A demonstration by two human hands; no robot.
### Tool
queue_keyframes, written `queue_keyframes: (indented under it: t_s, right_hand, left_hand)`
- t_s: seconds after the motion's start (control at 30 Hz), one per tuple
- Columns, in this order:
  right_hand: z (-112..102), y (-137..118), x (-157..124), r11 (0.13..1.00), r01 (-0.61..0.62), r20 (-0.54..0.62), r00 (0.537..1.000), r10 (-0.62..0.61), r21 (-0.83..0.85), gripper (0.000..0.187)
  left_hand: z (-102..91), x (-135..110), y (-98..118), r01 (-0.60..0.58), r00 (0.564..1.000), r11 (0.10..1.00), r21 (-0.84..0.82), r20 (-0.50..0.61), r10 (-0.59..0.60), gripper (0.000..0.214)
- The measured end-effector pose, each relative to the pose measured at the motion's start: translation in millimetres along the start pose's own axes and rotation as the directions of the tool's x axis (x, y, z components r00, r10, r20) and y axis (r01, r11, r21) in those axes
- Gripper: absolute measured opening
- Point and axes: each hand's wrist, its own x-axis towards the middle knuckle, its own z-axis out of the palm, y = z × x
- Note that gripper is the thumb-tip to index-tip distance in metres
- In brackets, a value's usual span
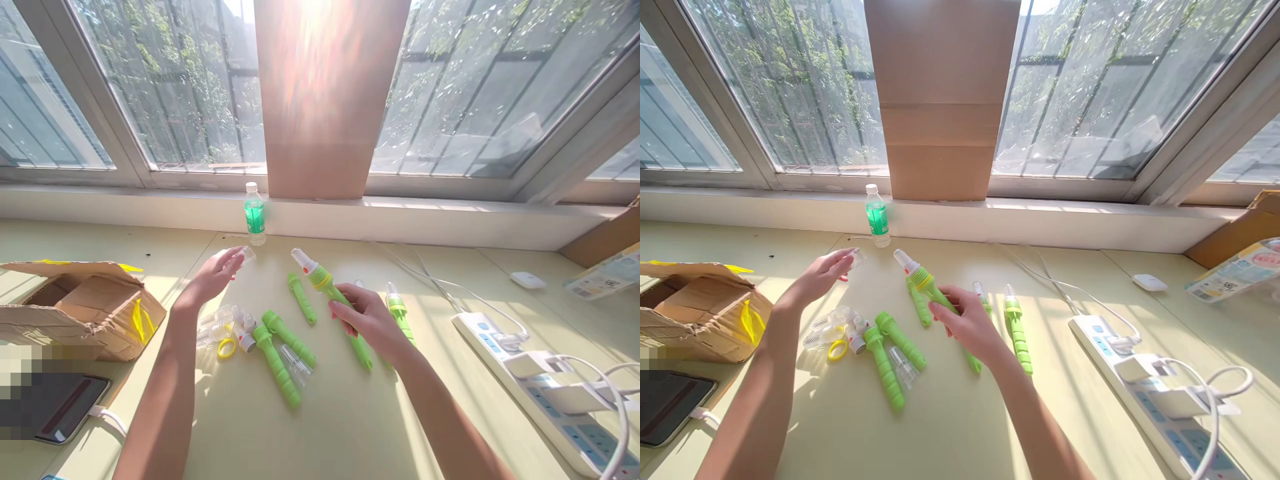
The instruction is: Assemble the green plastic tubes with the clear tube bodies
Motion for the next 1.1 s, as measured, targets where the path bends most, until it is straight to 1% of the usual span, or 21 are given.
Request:
queue_keyframes:
  t_s: [0.03, 0.1, 0.17, 0.23, 0.3, 0.4, 0.53, 0.57, 0.67, 0.73, 0.8, 0.87, 0.93, 1.03, 1.1]
  right_hand:
    - [-1, 1, 0, 1.0, 0.004, 0.008, 1.0, -0.004, -0.018, 0.027]
    - [-2, 3, 1, 0.998, 0.013, 0.021, 1.0, -0.012, -0.055, 0.024]
    - [-3, 5, 2, 0.995, 0.017, 0.028, 1.0, -0.015, -0.097, 0.022]
    - [-3, 7, 3, 0.99, 0.016, 0.027, 1.0, -0.013, -0.138, 0.021]
    - [-3, 7, 4, 0.986, 0.014, 0.028, 1.0, -0.01, -0.166, 0.02]
    - [-2, 5, 2, 0.979, 0.028, 0.044, 0.999, -0.019, -0.203, 0.02]
    - [-2, 3, -2, 0.933, 0.078, 0.036, 0.997, -0.07, -0.35, 0.025]
    - [-3, 3, -3, 0.915, 0.092, 0.022, 0.996, -0.09, -0.393, 0.026]
    - [-4, 4, -3, 0.864, 0.109, -0.014, 0.991, -0.133, -0.491, 0.029]
    - [-5, 5, -3, 0.838, 0.106, -0.028, 0.989, -0.143, -0.535, 0.03]
    - [-6, 6, -2, 0.818, 0.109, -0.036, 0.987, -0.157, -0.565, 0.029]
    - [-8, 7, -1, 0.802, 0.123, -0.043, 0.982, -0.182, -0.585, 0.019]
    - [-11, 7, 0, 0.797, 0.14, -0.05, 0.977, -0.208, -0.588, 0.011]
    - [-16, 6, -1, 0.806, 0.17, -0.062, 0.967, -0.248, -0.567, 0.012]
    - [-17, 5, -2, 0.812, 0.189, -0.072, 0.959, -0.272, -0.553, 0.014]
  left_hand:
    - [6.4, -1, 7, -0.035, 0.999, 0.999, -0.023, -0.007, 0.035, 0.052]
    - [17.2, -4, 20, -0.102, 0.994, 0.983, -0.151, -0.04, 0.097, 0.053]
    - [24.2, -7, 30, -0.138, 0.99, 0.959, -0.248, -0.064, 0.126, 0.045]
    - [28.1, -11, 38, -0.159, 0.987, 0.946, -0.283, -0.062, 0.147, 0.036]
    - [31.3, -13, 43, -0.167, 0.986, 0.947, -0.275, -0.037, 0.163, 0.032]
    - [40.2, -17, 49, -0.161, 0.983, 0.952, -0.26, 0.041, 0.178, 0.032]
    - [60.5, -22, 54, -0.146, 0.956, 0.964, -0.222, 0.218, 0.195, 0.036]
    - [65.4, -24, 55, -0.147, 0.95, 0.968, -0.204, 0.243, 0.195, 0.039]
    - [74.9, -28, 57, -0.153, 0.955, 0.983, -0.098, 0.241, 0.173, 0.044]
    - [76.3, -29, 56, -0.131, 0.962, 0.991, -0.017, 0.24, 0.131, 0.045]
    - [74.7, -28, 55, -0.095, 0.96, 0.995, -0.005, 0.263, 0.093, 0.044]
    - [71.1, -27, 53, -0.074, 0.951, 0.995, -0.073, 0.295, 0.092, 0.041]
    - [66.5, -26, 53, -0.076, 0.933, 0.982, -0.172, 0.334, 0.131, 0.045]
    - [60.2, -25, 55, -0.086, 0.902, 0.947, -0.31, 0.379, 0.207, 0.058]
    - [58.9, -26, 56, -0.087, 0.899, 0.935, -0.345, 0.378, 0.223, 0.058]
